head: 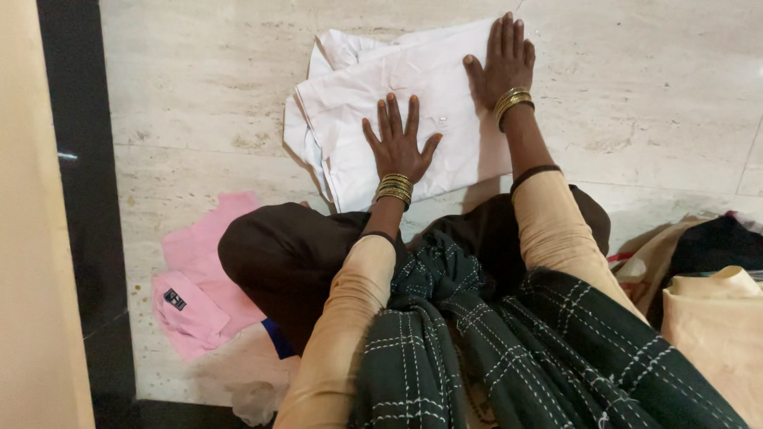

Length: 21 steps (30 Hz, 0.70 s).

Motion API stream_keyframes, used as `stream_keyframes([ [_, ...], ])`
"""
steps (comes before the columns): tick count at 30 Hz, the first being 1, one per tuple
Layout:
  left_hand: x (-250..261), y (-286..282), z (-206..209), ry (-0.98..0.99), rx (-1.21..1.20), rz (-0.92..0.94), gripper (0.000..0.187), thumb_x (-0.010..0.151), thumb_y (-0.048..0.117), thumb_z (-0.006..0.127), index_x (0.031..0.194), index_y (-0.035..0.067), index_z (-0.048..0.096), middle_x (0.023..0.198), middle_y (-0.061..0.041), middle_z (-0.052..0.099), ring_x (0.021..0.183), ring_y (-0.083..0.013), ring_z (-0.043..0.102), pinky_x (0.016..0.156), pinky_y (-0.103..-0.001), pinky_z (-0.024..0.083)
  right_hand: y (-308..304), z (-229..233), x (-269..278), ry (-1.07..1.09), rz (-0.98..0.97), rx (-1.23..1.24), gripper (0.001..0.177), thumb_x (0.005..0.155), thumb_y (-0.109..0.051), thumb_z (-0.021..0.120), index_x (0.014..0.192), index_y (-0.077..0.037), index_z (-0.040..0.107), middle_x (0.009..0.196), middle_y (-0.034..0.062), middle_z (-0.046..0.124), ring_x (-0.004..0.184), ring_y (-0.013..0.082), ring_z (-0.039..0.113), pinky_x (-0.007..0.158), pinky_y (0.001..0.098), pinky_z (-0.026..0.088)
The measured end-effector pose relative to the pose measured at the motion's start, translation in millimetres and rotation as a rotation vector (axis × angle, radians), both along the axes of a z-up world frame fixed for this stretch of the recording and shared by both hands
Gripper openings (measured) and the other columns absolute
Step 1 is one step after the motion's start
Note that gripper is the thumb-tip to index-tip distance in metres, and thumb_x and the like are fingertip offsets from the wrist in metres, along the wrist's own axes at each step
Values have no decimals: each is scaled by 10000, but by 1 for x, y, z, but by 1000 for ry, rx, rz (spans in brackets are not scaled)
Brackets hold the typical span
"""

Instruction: The person spreads a white cloth on the floor, smooths it with their hands, and then folds it into a smaller rectangle before placing it onto a stack of other folded clothes.

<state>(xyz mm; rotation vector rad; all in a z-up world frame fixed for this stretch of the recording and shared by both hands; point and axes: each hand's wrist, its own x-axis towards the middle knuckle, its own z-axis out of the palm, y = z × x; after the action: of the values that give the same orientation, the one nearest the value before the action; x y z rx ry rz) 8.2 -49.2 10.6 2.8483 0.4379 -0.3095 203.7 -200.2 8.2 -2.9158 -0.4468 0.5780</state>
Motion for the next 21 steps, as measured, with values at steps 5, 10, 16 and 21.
stream_keyframes([
  [5,3,0,-2,-63,27,-1,855,1019,748,358,1674,262,104,1733,-168,-1,1608,-351,-5,1236,-699,12,-1,8,0,-12,0,-36,822,1075,-588,292,1663,-58,70,1750,118,24,1612,263,13,1302,507,45],
  [10,7,1,0,8,19,-13,859,1005,733,355,1670,257,91,1721,-180,-6,1591,-357,-4,1213,-697,2,11,12,-79,-134,285,38,871,1053,-641,224,1653,-19,118,1739,167,65,1599,293,19,1293,487,17],
  [16,1,0,7,11,-15,8,863,999,747,360,1663,268,89,1726,-168,-5,1597,-348,-5,1227,-685,-6,15,24,-89,-92,240,42,978,976,-750,148,1633,-26,163,1717,145,108,1585,282,27,1261,474,-45],
  [21,3,1,5,-12,-14,10,860,1001,747,371,1661,266,103,1723,-164,0,1598,-345,2,1227,-690,4,7,10,-82,-162,114,113,996,982,-762,112,1654,-28,158,1734,171,88,1596,312,8,1276,498,-49],
])
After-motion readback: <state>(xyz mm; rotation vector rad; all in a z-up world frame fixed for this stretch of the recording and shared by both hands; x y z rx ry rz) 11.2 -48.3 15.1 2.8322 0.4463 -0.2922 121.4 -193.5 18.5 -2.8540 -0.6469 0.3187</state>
